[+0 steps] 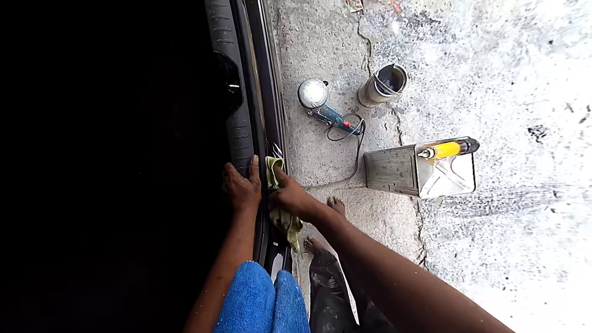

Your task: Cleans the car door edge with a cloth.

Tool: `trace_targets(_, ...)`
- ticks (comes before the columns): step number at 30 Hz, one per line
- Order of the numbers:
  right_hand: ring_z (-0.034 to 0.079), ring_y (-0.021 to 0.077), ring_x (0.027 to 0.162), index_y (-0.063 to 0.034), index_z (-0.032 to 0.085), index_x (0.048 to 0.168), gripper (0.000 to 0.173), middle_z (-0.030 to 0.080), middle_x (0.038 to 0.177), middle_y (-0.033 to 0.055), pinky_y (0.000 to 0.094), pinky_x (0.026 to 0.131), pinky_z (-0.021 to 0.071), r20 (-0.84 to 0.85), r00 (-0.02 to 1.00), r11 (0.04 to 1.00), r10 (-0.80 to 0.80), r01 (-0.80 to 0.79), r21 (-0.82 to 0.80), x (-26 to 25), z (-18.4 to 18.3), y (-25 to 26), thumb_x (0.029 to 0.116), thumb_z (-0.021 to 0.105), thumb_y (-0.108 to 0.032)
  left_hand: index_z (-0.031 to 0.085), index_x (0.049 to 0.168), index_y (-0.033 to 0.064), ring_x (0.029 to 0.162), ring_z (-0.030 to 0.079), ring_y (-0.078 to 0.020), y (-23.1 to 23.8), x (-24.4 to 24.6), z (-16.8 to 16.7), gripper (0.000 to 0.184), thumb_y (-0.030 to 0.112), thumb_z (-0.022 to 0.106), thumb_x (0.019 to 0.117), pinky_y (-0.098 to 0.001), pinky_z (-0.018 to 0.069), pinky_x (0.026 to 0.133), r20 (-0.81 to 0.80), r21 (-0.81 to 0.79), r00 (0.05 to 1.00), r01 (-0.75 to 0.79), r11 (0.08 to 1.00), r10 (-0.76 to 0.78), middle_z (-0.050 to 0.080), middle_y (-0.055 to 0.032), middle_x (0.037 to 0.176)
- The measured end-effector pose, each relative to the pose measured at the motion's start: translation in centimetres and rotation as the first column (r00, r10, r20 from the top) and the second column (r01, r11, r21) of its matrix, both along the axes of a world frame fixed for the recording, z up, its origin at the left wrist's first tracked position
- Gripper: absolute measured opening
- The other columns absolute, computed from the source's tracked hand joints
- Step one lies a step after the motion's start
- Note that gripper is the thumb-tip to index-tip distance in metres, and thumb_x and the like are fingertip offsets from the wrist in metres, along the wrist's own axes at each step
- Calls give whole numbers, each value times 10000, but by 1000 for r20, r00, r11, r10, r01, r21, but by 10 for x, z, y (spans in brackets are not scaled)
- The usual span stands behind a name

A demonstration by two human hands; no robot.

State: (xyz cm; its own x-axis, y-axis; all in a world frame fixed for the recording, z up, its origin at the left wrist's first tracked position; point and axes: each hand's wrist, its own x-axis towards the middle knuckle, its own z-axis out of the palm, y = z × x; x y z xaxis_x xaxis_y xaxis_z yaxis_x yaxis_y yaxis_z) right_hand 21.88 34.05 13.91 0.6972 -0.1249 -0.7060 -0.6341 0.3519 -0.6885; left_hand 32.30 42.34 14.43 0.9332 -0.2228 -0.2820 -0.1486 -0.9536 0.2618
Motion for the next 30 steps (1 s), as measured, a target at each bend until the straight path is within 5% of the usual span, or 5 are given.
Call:
trace_targets(3,718,288,822,-181,225,1628,1033,693,1070,182,525,738,600,-19,1000,999,7,-8,-52,-18,-2,23,726,695,-4,552,1294,-18,1084,679,-377,0,1,-1,811,723,469,974,-567,542,901,21,-19,1000,12,1000,-12,666,-235,1161)
trace_targets(10,705,254,997,-160,183,1656,1073,622,1341,167,459,829,604,27,994,990,-102,98,105,-3,3,-1,734,680,75,540,1313,-22,1112,668,-386,-1,2,-3,805,708,475,979,-576,526,923,21,-33,1000,16,999,-15,659,-247,1186)
trace_targets(23,718,280,858,-182,204,1636,1040,675,1166,184,512,739,605,27,1000,1000,2,-2,20,-12,-5,9,728,663,35,538,1307,-28,1121,664,-378,2,-1,-1,799,701,472,986,-569,522,938,19,-16,999,28,999,-28,659,-242,1183)
trace_targets(27,682,290,1093,-158,131,1665,1052,632,1319,193,525,916,563,10,1000,1000,3,-3,21,-13,0,14,779,674,8,541,1298,-29,1106,669,-382,1,0,0,790,694,484,985,-570,527,926,24,-11,999,26,1000,-25,662,-241,1173)
trace_targets(30,707,283,966,-181,183,1649,1063,666,1228,186,508,804,591,58,998,999,-39,38,19,10,-5,-12,735,678,42,537,1300,-32,1111,666,-384,0,1,-1,791,691,497,982,-576,522,934,24,-21,999,24,1000,-23,659,-243,1178)
